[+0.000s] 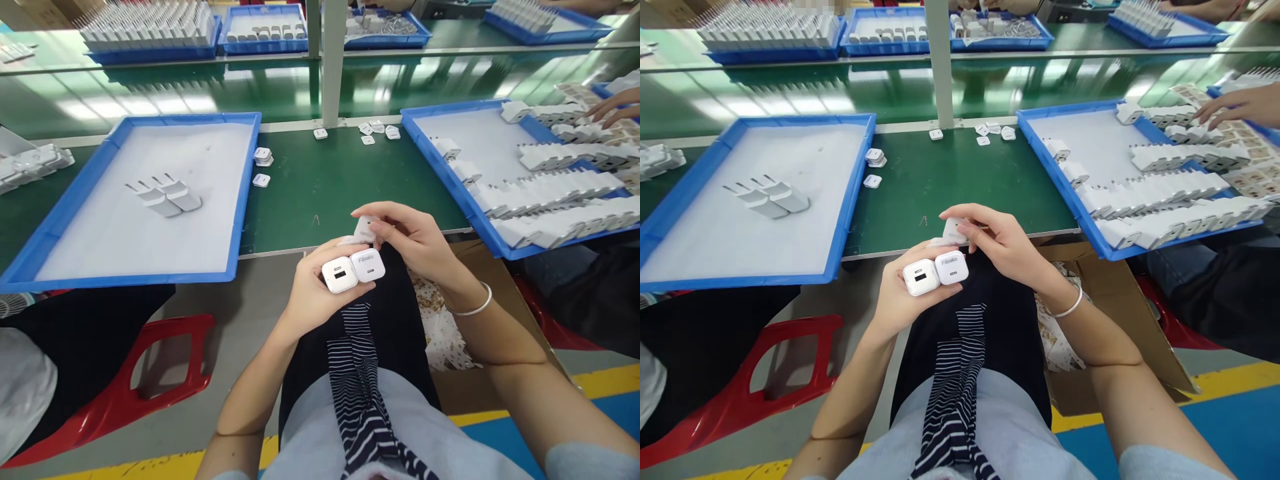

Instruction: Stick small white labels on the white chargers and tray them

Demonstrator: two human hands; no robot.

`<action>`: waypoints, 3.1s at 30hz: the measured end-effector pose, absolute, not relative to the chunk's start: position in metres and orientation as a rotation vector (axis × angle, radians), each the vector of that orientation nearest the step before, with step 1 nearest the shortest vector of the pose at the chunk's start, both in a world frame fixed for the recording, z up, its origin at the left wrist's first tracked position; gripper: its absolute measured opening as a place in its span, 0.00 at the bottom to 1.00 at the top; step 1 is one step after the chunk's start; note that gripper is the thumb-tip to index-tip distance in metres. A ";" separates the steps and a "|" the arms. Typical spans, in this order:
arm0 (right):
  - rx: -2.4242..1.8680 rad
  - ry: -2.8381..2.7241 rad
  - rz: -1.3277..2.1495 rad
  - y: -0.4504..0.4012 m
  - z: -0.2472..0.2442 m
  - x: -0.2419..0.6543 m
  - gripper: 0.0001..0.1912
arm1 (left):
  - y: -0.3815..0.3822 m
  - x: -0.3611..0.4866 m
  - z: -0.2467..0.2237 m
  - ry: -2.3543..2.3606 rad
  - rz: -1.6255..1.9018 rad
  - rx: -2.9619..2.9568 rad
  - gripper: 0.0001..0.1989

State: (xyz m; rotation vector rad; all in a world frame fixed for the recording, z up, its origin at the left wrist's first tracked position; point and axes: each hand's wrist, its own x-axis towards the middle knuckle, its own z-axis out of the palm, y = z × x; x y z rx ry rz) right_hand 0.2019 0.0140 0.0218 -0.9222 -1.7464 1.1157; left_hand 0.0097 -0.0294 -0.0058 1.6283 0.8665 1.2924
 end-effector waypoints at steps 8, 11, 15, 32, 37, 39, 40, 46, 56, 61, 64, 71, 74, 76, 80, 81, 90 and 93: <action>-0.905 -1.341 1.474 0.014 0.009 0.197 0.07 | -0.031 0.012 -0.007 0.870 1.356 1.642 0.23; -1.003 -1.472 1.281 0.014 0.008 0.197 0.10 | -0.031 0.013 -0.010 0.915 1.344 1.687 0.23; -1.139 -1.593 0.887 0.005 0.023 0.201 0.09 | -0.028 0.013 -0.015 1.049 1.339 1.763 0.19; -1.076 -1.882 1.438 -0.014 0.045 0.196 0.12 | -0.026 0.013 -0.016 1.138 1.287 1.925 0.17; -1.142 -1.906 1.417 -0.014 0.046 0.196 0.12 | -0.028 0.013 -0.015 1.164 1.223 1.928 0.16; -1.161 -1.901 1.407 -0.014 0.046 0.195 0.13 | -0.029 0.013 -0.015 1.167 1.216 1.926 0.16; -1.170 -1.900 1.399 -0.015 0.046 0.195 0.13 | -0.030 0.013 -0.015 1.165 1.217 1.926 0.16; -1.220 -1.940 1.345 -0.017 0.048 0.194 0.13 | -0.031 0.014 -0.016 1.161 1.210 1.939 0.16; -1.241 -1.970 1.314 -0.016 0.049 0.194 0.15 | -0.031 0.014 -0.019 1.124 1.229 1.990 0.16; -1.235 -1.993 1.303 -0.014 0.049 0.193 0.15 | -0.032 0.013 -0.018 1.138 1.198 2.006 0.15; -1.252 -2.007 1.312 -0.013 0.049 0.193 0.16 | -0.032 0.013 -0.018 1.142 1.178 2.013 0.15; -1.283 -2.037 1.291 -0.013 0.047 0.193 0.16 | -0.031 0.014 -0.019 1.144 1.151 2.026 0.16; -1.284 -2.033 1.293 -0.013 0.045 0.193 0.15 | -0.031 0.014 -0.020 1.133 1.139 2.002 0.15; -1.292 -2.024 1.271 -0.013 0.043 0.193 0.15 | -0.031 0.014 -0.021 1.118 1.145 1.992 0.15; -1.307 -2.010 1.196 -0.013 0.040 0.192 0.19 | -0.030 0.015 -0.022 1.083 1.190 1.945 0.14; -1.305 -2.009 1.188 -0.013 0.041 0.192 0.19 | -0.030 0.016 -0.022 1.065 1.202 1.924 0.14; -0.859 -1.444 1.719 -0.011 0.046 0.200 0.19 | -0.030 0.009 -0.008 0.878 1.315 1.715 0.22; -0.776 -1.307 1.800 -0.010 0.042 0.202 0.19 | -0.030 0.007 -0.005 0.859 1.307 1.727 0.22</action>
